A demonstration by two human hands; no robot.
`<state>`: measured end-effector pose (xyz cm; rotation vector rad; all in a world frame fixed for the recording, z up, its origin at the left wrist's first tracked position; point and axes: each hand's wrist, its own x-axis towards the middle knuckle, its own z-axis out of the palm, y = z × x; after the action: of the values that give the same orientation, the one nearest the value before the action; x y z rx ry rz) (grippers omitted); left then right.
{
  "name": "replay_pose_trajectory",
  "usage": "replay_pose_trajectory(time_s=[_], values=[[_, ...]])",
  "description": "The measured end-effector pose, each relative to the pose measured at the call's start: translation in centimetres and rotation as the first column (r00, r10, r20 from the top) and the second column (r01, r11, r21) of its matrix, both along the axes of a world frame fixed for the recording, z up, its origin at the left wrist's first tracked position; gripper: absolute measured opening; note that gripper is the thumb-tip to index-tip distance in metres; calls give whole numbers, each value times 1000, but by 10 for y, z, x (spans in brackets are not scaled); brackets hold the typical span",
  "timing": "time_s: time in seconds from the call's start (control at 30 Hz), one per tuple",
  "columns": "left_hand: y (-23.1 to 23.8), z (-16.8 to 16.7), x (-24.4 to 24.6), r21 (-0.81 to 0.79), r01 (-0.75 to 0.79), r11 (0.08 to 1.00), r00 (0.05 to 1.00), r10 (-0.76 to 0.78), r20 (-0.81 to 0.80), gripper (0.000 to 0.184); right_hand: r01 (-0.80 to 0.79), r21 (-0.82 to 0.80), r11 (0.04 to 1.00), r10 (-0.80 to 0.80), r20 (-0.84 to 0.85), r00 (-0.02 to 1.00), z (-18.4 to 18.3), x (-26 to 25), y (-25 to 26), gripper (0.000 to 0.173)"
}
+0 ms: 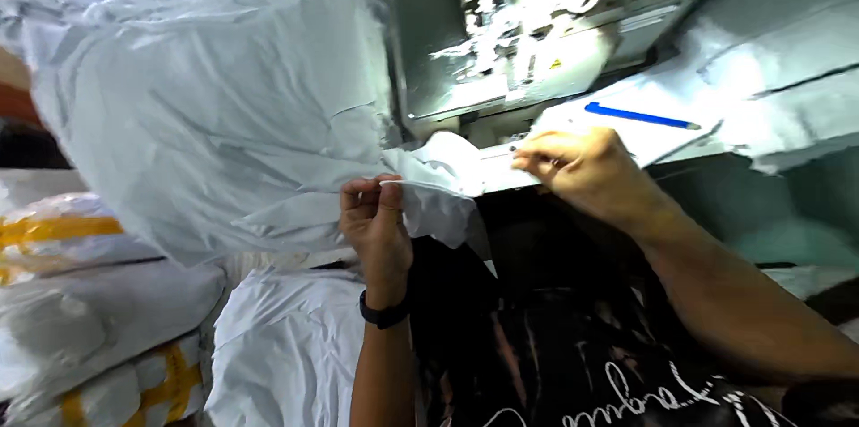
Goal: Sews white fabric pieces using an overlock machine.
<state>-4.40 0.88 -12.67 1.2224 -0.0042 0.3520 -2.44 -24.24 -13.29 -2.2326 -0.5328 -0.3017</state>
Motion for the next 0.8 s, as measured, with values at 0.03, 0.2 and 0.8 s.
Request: replay_pose_trajectory(time_s=[0.03, 0.2, 0.8], values=[[-4, -2, 5, 78, 12, 997, 999, -16, 44, 21, 137, -108, 985, -142, -35, 989, -3, -1, -24, 16], [-47, -28, 22, 475, 148, 867, 983, -182, 27, 36, 443, -422, 791, -586, -317, 746, -25, -5, -95, 29], [-89, -86, 21, 759, 78, 646, 995, -95, -21, 38, 352, 838, 418, -200, -293, 935, -69, 4, 40, 21]])
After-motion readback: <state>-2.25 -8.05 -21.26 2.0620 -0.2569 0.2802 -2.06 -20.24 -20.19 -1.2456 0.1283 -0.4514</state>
